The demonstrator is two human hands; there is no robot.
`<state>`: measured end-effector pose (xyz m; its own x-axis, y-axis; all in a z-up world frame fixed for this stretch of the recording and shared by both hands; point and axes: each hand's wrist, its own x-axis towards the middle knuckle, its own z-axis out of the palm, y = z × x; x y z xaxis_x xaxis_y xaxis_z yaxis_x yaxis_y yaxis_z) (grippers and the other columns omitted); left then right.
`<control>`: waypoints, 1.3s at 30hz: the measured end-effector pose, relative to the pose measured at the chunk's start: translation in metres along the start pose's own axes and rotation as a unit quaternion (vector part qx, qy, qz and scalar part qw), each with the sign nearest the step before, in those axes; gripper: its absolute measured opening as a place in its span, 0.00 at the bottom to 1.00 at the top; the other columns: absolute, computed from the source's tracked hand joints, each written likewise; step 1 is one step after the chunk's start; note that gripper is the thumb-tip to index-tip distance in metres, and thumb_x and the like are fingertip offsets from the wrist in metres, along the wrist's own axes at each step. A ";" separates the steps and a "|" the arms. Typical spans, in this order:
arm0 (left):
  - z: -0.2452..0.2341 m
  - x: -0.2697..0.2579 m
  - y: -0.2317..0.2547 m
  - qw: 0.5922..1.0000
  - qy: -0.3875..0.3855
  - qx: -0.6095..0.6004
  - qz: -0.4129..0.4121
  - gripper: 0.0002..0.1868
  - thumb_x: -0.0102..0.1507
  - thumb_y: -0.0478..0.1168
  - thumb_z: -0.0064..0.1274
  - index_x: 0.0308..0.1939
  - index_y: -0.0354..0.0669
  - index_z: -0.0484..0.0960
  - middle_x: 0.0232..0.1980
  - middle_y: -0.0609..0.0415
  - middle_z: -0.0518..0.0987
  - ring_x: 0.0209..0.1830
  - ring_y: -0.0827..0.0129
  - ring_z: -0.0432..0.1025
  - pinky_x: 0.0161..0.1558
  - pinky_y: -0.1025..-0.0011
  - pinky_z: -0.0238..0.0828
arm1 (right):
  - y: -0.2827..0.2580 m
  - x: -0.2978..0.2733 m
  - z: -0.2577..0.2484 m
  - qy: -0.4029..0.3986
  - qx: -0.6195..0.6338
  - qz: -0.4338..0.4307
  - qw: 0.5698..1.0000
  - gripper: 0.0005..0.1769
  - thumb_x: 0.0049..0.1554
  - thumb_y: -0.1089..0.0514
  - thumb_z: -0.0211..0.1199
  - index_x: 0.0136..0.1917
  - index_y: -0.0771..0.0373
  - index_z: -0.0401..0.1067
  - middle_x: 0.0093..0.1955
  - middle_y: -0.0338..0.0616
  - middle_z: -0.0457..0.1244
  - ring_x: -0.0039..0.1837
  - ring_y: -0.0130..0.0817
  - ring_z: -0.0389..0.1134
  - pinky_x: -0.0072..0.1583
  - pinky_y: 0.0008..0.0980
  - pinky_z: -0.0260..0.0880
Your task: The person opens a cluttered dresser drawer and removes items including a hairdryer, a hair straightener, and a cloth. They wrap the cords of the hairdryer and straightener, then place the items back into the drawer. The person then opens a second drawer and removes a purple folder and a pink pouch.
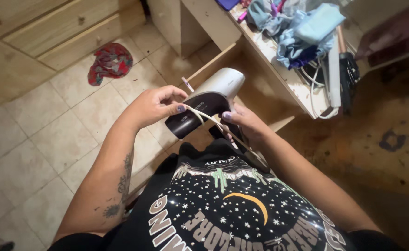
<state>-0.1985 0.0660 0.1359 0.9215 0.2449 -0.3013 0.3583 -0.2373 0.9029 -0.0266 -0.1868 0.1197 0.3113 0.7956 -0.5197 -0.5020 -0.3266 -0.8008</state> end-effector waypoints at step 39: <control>0.116 0.025 -0.059 0.965 0.121 0.225 0.049 0.11 0.63 0.51 0.58 0.47 0.61 0.89 0.44 0.59 0.86 0.40 0.60 0.79 0.41 0.65 0.74 | -0.013 -0.042 -0.096 -0.138 0.187 0.034 0.972 0.33 0.63 0.32 0.55 0.56 0.67 0.67 0.35 0.40 0.60 0.33 0.26 0.62 0.34 0.23 0.63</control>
<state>-0.1792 -0.0231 0.0391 0.9122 0.3996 -0.0909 0.3494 -0.6425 0.6820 0.0444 -0.2648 0.1228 0.0650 0.9021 -0.4267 -0.7880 -0.2159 -0.5765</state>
